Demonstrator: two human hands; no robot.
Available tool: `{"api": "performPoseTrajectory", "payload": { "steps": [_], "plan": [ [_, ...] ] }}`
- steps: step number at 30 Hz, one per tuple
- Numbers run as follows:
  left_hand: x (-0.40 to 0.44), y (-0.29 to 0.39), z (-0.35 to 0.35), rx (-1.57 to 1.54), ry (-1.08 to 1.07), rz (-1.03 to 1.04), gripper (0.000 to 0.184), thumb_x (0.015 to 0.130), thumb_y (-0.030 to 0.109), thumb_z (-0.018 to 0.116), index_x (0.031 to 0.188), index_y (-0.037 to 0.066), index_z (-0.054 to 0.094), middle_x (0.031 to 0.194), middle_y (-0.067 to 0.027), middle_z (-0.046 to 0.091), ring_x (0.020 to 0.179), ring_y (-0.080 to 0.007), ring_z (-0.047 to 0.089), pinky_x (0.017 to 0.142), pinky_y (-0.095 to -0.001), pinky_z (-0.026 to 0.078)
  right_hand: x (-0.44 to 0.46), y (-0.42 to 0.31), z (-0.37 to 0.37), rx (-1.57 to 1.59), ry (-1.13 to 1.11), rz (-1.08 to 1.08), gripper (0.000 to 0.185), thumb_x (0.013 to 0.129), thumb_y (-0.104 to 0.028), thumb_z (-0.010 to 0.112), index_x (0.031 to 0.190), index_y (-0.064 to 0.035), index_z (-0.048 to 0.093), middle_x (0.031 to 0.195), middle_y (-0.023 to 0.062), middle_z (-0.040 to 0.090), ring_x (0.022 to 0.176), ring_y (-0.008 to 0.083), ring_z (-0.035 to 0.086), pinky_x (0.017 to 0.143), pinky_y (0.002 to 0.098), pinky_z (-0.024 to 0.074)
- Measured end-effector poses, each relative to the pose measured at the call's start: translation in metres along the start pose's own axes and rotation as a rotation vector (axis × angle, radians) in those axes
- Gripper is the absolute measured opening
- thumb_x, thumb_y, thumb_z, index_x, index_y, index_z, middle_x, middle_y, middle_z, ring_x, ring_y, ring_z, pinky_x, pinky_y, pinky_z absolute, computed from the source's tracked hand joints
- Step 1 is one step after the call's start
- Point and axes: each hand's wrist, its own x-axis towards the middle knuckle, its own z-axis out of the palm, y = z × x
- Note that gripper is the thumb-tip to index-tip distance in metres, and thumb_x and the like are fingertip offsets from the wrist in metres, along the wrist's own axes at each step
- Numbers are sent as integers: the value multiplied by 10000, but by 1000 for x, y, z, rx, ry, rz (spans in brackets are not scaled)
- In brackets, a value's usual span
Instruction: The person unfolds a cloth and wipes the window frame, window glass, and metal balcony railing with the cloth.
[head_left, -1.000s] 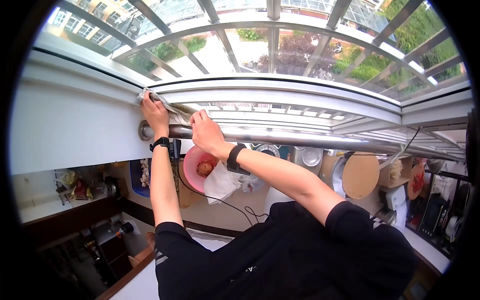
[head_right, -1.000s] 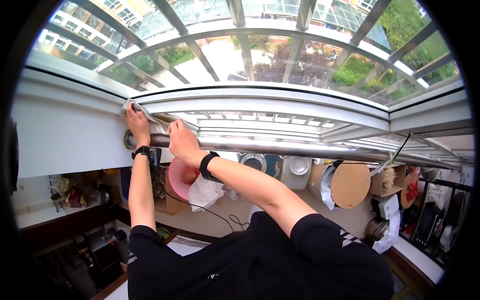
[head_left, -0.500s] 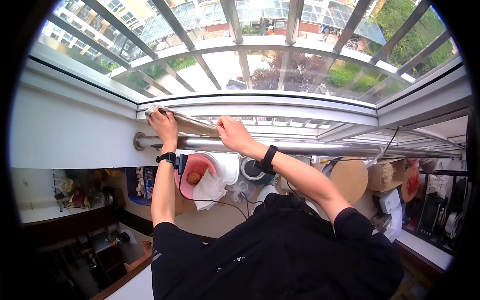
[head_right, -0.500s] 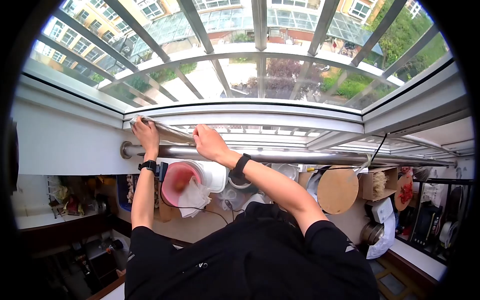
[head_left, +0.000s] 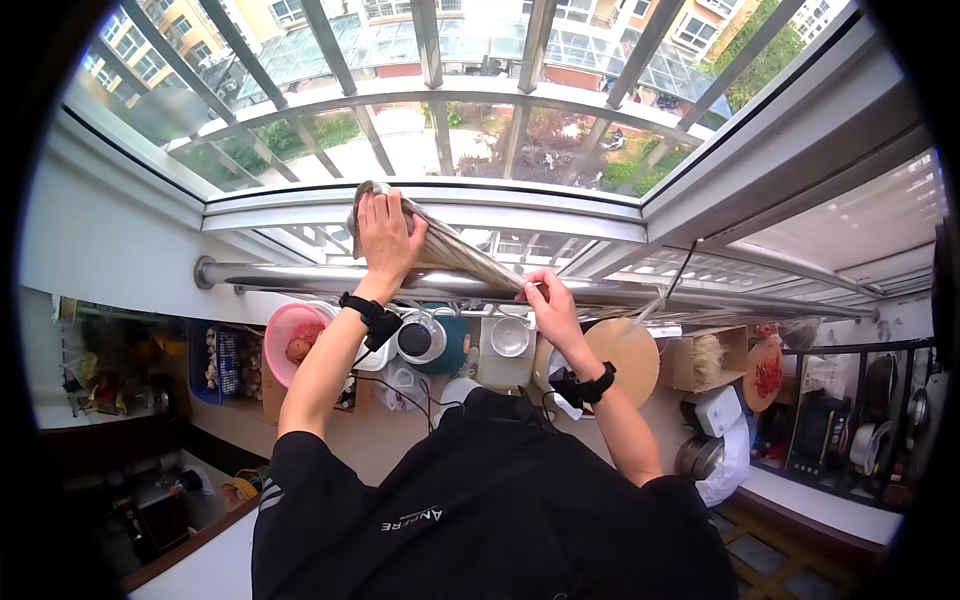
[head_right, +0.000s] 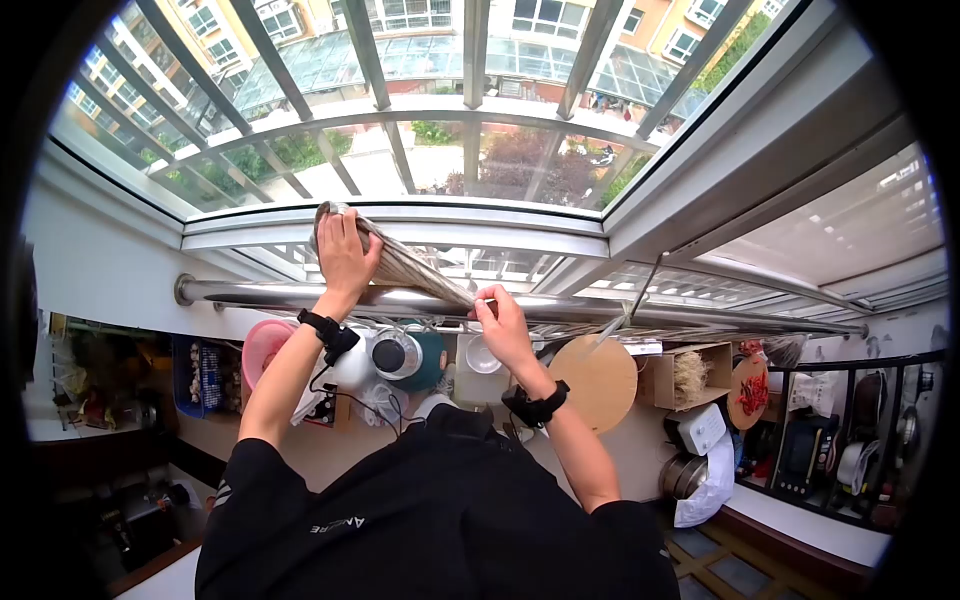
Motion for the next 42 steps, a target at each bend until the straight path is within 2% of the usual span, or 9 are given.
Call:
{"api": "performPoseTrajectory", "payload": {
  "steps": [11,18,23,24,27,28,34,37,42],
  "plan": [
    [13,253,55,-319,-77,336,482,788,152,646,1206,-66,546,1048,-241,615,1138,-422,590,1112,-478,399,-130,23,-167,165,451,43,91,1039,-98,520,1102,-38,547,765,-9,543,658,66,536,615,217,432],
    [25,342,76,-144,-53,536,369,828,144,565,1106,-96,585,1028,-253,643,1085,-424,627,1079,-482,423,-159,34,-205,25,678,72,111,1052,-111,486,1117,-31,527,761,29,598,608,65,525,532,217,409],
    [26,312,81,-161,-6,680,366,854,155,557,1142,-69,582,1088,-274,647,1154,-422,607,1097,-480,408,-150,37,-195,99,598,124,138,1061,-115,452,1157,-23,485,798,84,666,587,66,552,516,203,414],
    [26,310,81,-189,-24,652,371,852,161,564,1149,-60,586,1099,-265,650,1158,-404,608,1099,-475,406,-144,28,-192,107,564,82,141,1034,-54,474,1171,-26,465,928,131,716,738,121,666,627,222,502],
    [31,297,81,-324,-74,628,381,812,138,604,1160,-19,596,1144,-187,643,1182,-342,592,1074,-422,428,-108,4,-167,44,485,-167,220,980,28,512,1184,-24,451,1155,194,705,1020,198,695,886,288,535],
    [32,287,76,-371,-74,620,395,780,140,632,1150,6,600,1126,-153,634,1156,-309,595,1043,-394,450,-97,-2,-166,37,387,-122,352,920,68,566,1229,-24,425,1354,242,606,1284,267,581,1101,369,426],
    [36,231,66,-500,-96,601,430,755,163,674,1149,19,583,1084,-124,630,1077,-283,622,965,-375,503,-10,-22,-109,-391,248,-255,648,877,-95,708,1401,-6,337,1441,260,513,1358,341,502,1120,401,398],
    [28,187,69,-492,-123,569,468,773,162,683,1202,15,569,1100,-128,633,1096,-286,625,967,-374,509,26,-34,-66,-682,226,-309,698,888,-160,735,1436,9,337,1387,263,523,1317,354,524,1112,402,407],
    [24,74,31,-501,-87,509,500,735,146,713,1200,16,583,1153,-111,655,1167,-283,631,987,-365,524,63,-52,33,-709,42,-416,689,866,-193,762,1403,0,376,1312,261,575,1233,400,573,1039,441,453]
  ]
}}
